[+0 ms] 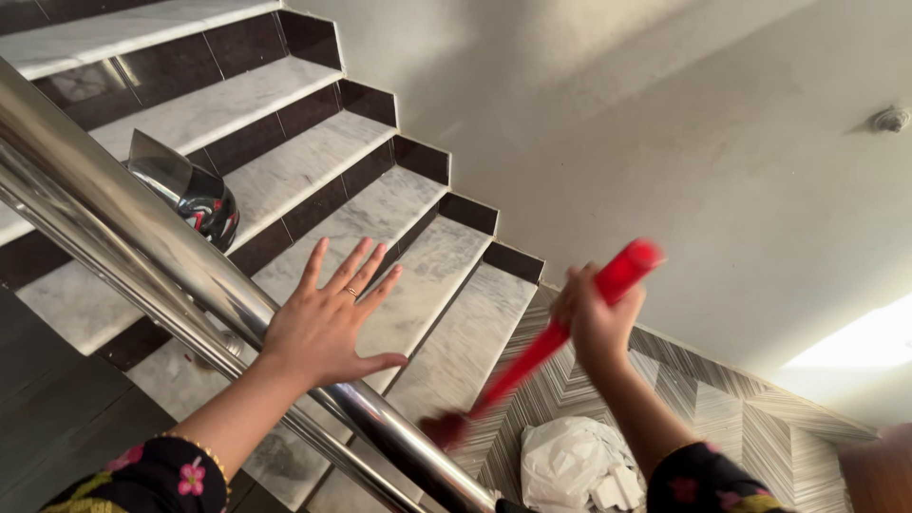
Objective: The person sweeps debris down a set of stairs and across a floor using a small red-handled broom, eventually gathering plastic bags and paper by hand.
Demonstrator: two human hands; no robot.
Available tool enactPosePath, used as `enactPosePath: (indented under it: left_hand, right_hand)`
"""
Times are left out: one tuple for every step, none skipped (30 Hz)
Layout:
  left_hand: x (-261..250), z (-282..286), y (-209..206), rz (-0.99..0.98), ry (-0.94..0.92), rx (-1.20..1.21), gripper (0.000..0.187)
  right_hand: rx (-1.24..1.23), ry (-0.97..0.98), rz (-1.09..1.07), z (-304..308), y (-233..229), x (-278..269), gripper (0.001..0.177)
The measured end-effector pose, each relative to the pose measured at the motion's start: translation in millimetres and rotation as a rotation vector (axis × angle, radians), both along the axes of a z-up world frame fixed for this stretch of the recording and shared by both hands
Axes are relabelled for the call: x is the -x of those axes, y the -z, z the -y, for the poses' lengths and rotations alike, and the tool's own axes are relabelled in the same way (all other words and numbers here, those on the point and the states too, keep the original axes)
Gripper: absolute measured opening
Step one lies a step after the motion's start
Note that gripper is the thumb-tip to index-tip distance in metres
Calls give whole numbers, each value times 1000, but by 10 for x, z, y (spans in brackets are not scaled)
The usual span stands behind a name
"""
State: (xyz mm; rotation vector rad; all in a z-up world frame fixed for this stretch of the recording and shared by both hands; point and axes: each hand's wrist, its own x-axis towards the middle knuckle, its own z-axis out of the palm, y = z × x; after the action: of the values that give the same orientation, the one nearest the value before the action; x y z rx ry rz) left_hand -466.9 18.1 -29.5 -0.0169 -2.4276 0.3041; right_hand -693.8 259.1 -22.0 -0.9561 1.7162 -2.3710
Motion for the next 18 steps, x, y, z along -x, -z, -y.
enactPosePath:
  left_hand:
    - [-8,16,34,44,-11,-25,106]
    - [-11,24,46,89,-22,-49,108]
    - [-47,18,52,96,-28,-49,108]
    - [-69,15,44,131,-26,-41,108]
    - [-57,6,36,158,-19,-35,108]
    - [-74,4,26,159,-19,-39,108]
    - [-67,10,13,116,1,-15,108]
    - [-50,8,6,73,20,8,108]
    - [-37,8,-6,79,43,13,108]
    - [-35,2,-12,87,28,11,109]
    - [-35,3,-15,92,6,7,109]
    - [-24,16,-22,96,20,11,109]
    - [-29,18,-20,92,14,9,110]
    - [-37,18,-17,88,8,6,110]
    - [-49,11,-13,87,4,3,110]
    - [-53,5,-10,103,-8,-3,110]
    - [-56,10,-14,123,-16,-5,110]
    - [-61,11,-13,124,-16,-4,110]
  right_hand:
    - [5,3,0,-31,108,-16,33]
    - [-141,73,3,-73,201,-26,30]
    - [-293,133,12,-104,292,-59,28]
    - [-294,126,19,-128,355,-75,28]
    - [-408,183,-96,-174,372,-52,35]
    - [-522,239,-212,-196,378,-40,42]
    - [-526,255,-209,-222,367,-33,42]
    - [-554,289,-255,-232,329,-9,42]
    - [-579,327,-291,-234,291,-3,41]
    - [-580,348,-278,-243,240,7,41]
    - [-590,332,-291,-237,185,24,42]
    - [-601,316,-303,-234,146,12,42]
    - [-602,317,-304,-211,110,-4,42]
    - [-548,330,-315,-188,78,-28,42]
    - [-493,338,-328,-160,43,-48,41]
    - [-496,333,-331,-140,-2,-61,41]
    - [-395,256,-259,-118,-49,-74,38]
    - [-295,179,-187,-87,-94,-92,35]
